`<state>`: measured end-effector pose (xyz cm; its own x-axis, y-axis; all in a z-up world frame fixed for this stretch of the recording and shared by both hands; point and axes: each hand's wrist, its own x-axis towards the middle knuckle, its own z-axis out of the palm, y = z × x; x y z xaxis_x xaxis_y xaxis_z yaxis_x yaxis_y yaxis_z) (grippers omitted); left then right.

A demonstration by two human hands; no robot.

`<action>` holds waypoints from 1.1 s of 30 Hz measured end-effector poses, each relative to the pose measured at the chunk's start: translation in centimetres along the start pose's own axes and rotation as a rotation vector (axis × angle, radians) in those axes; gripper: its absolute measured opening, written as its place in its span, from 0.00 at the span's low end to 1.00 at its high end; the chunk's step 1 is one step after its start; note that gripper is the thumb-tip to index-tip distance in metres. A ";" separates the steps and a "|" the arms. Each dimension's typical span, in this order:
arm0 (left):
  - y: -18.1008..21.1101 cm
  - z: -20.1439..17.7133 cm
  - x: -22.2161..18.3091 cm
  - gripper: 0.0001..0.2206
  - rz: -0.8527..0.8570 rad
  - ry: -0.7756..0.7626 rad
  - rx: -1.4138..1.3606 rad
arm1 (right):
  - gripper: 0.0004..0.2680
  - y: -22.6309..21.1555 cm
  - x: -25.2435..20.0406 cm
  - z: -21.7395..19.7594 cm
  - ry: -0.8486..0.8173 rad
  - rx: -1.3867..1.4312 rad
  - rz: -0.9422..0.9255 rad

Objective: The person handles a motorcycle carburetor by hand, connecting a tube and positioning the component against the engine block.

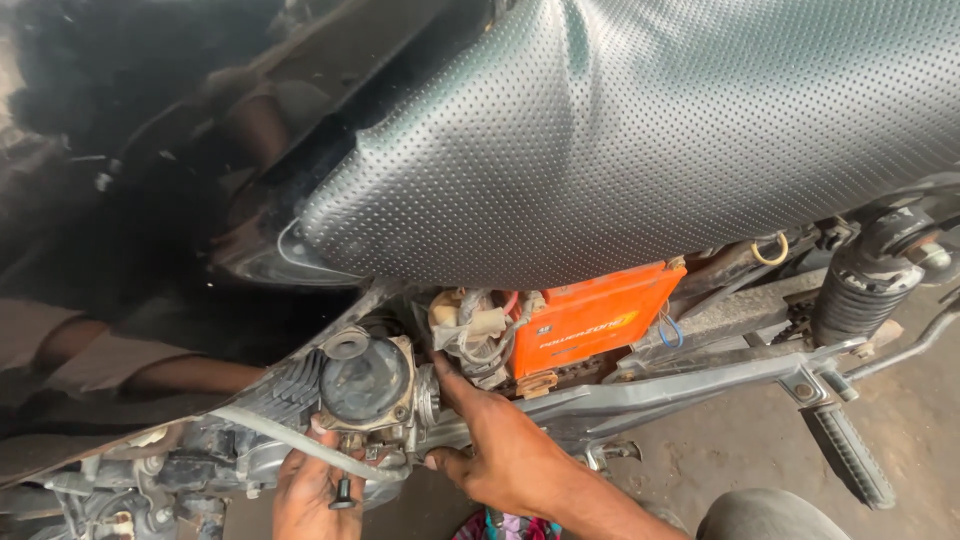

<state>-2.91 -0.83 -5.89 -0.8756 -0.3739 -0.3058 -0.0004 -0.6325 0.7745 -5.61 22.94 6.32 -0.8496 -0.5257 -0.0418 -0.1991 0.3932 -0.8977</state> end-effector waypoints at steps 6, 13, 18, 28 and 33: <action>-0.5 -0.9 0.3 0.12 -0.006 0.022 0.005 | 0.38 0.1 0.1 0.2 0.017 -0.019 -0.003; -0.5 -1.1 0.3 0.11 -0.015 0.027 0.010 | 0.36 0.6 0.1 0.5 0.049 -0.052 -0.024; 0.2 0.3 -0.5 0.12 -0.016 0.051 0.017 | 0.36 0.5 0.0 0.6 0.065 -0.030 -0.053; -0.7 -1.4 0.7 0.11 -0.010 0.031 0.006 | 0.36 0.0 0.1 0.6 0.067 -0.006 -0.005; -0.7 -1.3 0.7 0.09 -0.014 0.039 -0.001 | 0.36 -0.1 0.1 0.6 0.049 -0.014 0.019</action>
<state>-2.90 -1.55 -7.33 -0.8560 -0.3913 -0.3379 -0.0119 -0.6385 0.7696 -5.36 22.37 6.14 -0.8761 -0.4807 -0.0371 -0.1893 0.4137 -0.8905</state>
